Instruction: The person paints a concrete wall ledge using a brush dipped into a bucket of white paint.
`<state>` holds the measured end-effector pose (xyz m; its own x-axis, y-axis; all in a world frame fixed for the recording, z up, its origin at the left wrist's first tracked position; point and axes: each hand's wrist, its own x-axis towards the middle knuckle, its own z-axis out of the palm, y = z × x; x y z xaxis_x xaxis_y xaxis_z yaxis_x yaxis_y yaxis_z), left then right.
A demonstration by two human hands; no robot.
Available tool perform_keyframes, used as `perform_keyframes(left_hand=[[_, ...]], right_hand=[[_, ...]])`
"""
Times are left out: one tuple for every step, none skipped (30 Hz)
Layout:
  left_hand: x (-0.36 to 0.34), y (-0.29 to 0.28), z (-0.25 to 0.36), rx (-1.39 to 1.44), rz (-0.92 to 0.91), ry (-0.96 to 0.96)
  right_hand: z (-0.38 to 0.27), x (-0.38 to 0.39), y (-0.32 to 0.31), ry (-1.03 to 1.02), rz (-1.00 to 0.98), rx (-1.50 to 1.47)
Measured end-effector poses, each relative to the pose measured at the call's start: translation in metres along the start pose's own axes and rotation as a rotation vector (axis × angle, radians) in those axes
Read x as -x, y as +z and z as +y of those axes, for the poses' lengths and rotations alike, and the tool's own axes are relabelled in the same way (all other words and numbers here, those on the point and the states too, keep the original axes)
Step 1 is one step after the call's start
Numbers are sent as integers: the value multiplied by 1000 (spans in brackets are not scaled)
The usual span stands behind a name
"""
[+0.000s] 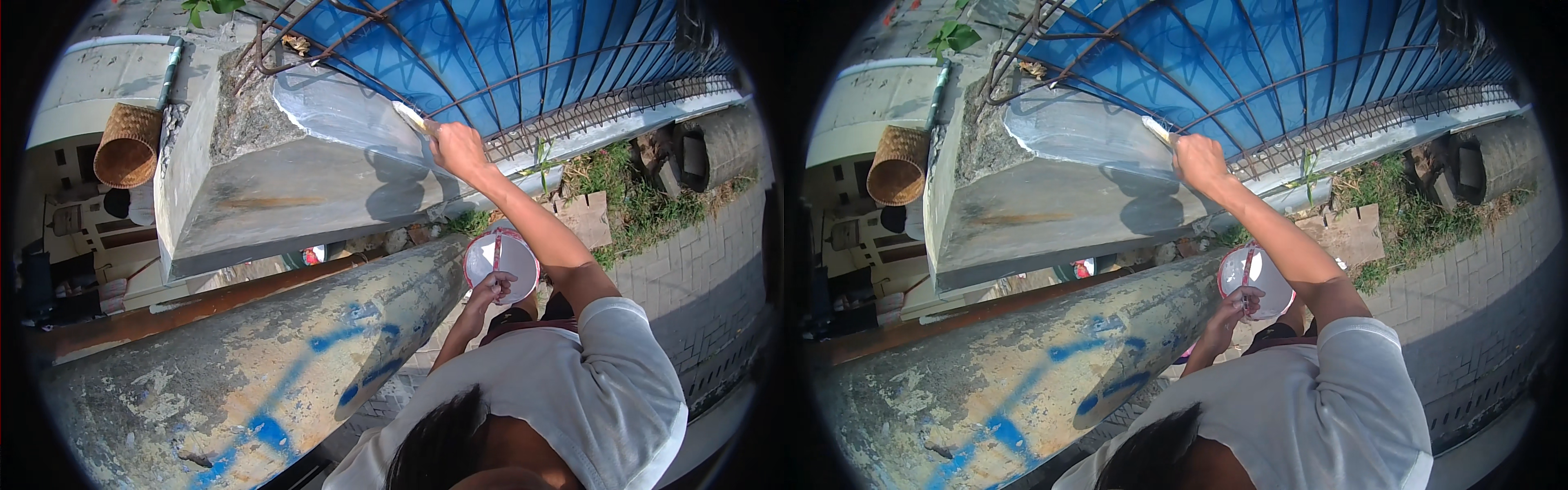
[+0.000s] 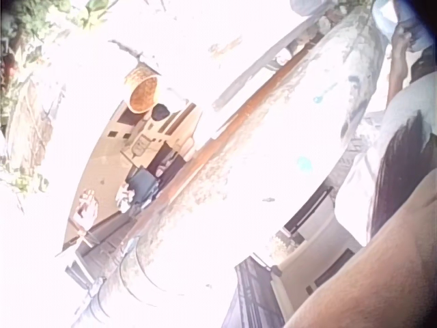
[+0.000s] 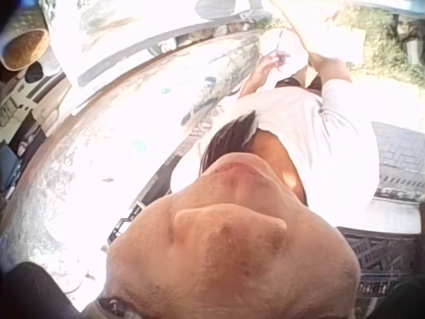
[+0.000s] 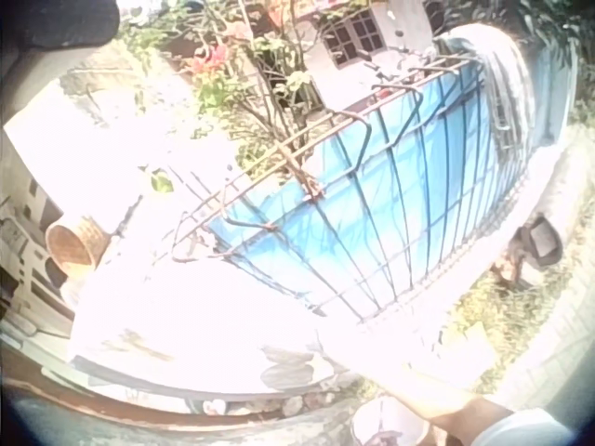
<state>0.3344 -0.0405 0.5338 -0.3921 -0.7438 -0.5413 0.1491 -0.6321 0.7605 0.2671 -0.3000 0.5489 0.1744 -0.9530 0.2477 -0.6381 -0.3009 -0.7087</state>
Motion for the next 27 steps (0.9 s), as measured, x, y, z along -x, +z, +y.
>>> perform_keyframes(left_hand=[[0,4,1,4,-8,-3],[-1,8,2,-7,-11,-2],[-6,6,7,-30,-12,8],[-7,5,5,-21,-23,28],[-6,2,6,-28,-26,31],[-5,-2,6,-14,-22,43],[-4,-1,6,7,-22,50],[-5,-1,7,4,-5,50],[-2,0,8,6,-3,52],[-2,0,10,18,-1,44],[-3,1,11,27,-4,34],[-3,1,12,19,0,39],[-3,3,13,21,3,41],[-3,8,20,51,11,48],[-3,11,23,80,21,56],[-3,11,22,80,25,56],[-2,11,20,80,16,58],[0,12,20,79,8,57],[0,12,18,77,8,55],[0,12,16,77,5,56],[0,12,15,76,2,57],[-2,12,14,73,8,61],[-1,13,13,71,13,62],[-1,14,13,69,18,63],[2,14,14,68,26,66],[2,17,17,65,36,70],[2,20,19,62,39,74]], right_hand=[[1,-1,-5,6,-1,8],[2,-7,-8,9,3,47],[-2,-18,-11,5,18,81],[-6,-19,-13,-21,-5,109],[-17,-21,-20,-22,3,109],[-26,-22,-29,-92,17,89],[-34,-22,-40,-158,24,75],[-41,-25,-51,-211,44,57],[-57,-26,-68,-214,42,57],[-74,-26,-86,-244,81,5],[-83,-26,-102,-272,125,-43],[-88,-29,-109,-274,123,-43],[-91,-31,-113,-285,143,-47],[-92,-31,-115,-293,166,-48],[-89,-28,-113,-293,165,-50],[-81,-22,-105,-276,179,-58],[-73,-16,-96,-262,192,-68],[-63,-10,-84,-263,193,-74],[-47,-6,-66,-247,213,-79],[-34,-3,-52,-232,234,-86],[-21,1,-39,-232,236,-89],[-10,3,-25,-213,215,-64],[-3,6,-18,-190,193,-38],[6,8,-13,-190,194,-41],[11,7,-10,-154,110,35],[18,6,-6,-116,30,116],[32,8,2,-118,35,119]])
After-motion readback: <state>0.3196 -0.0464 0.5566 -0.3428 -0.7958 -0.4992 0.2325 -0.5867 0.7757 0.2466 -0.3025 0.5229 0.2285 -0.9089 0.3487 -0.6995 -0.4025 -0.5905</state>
